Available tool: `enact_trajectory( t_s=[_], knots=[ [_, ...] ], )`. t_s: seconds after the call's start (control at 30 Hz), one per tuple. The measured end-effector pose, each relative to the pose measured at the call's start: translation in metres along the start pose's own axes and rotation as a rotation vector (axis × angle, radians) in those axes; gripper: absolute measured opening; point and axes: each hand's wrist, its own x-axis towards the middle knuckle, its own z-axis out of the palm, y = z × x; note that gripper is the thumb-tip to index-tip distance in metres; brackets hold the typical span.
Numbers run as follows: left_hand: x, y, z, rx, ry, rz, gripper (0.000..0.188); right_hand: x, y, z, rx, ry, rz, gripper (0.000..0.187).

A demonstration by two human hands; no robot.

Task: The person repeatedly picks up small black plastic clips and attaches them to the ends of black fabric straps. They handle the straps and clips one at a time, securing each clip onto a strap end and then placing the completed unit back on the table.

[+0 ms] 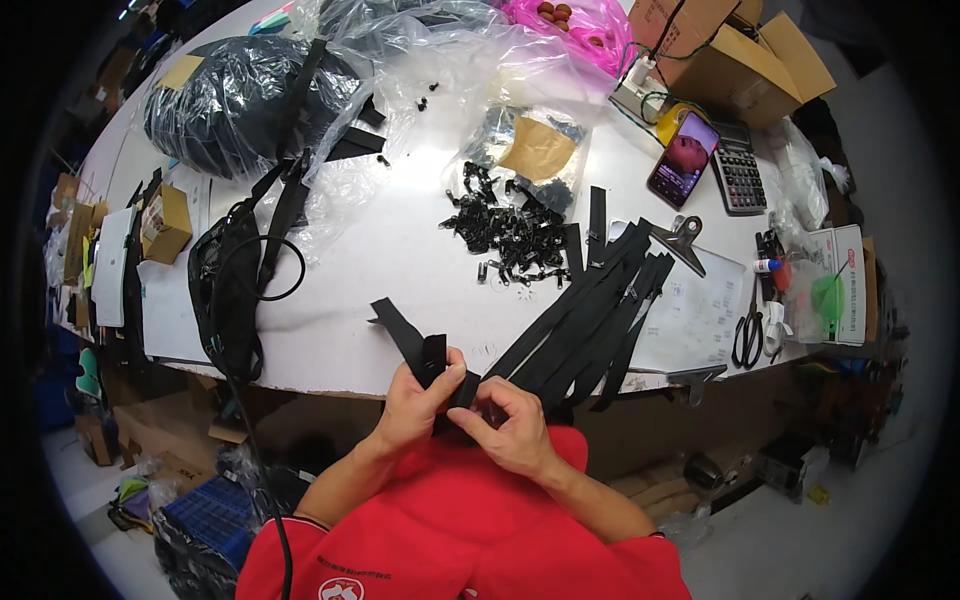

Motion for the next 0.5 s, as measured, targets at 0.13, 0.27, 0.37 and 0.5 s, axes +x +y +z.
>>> enact_trajectory(
  t_s=[0.13, 0.27, 0.37, 0.5],
  knots=[
    [0.009, -0.017, -0.012, -0.337, -0.120, -0.045, 0.019, 0.001, 0.004, -0.008, 0.048, 0.080, 0.053, 0.017],
    [0.007, -0.011, -0.012, -0.445, -0.176, -0.053, 0.037, 0.032, -0.016, -0.076, 0.081, 0.438, 0.059, 0.016],
    [0.001, 0.003, -0.004, -0.355, -0.178, -0.120, 0.030, 0.051, -0.024, -0.116, -0.891, 0.643, -0.291, 0.030],
    [0.007, -0.009, -0.013, -0.155, -0.272, -0.085, 0.018, 0.037, -0.034, -0.078, -0.334, 0.082, -0.155, 0.031]
  ],
)
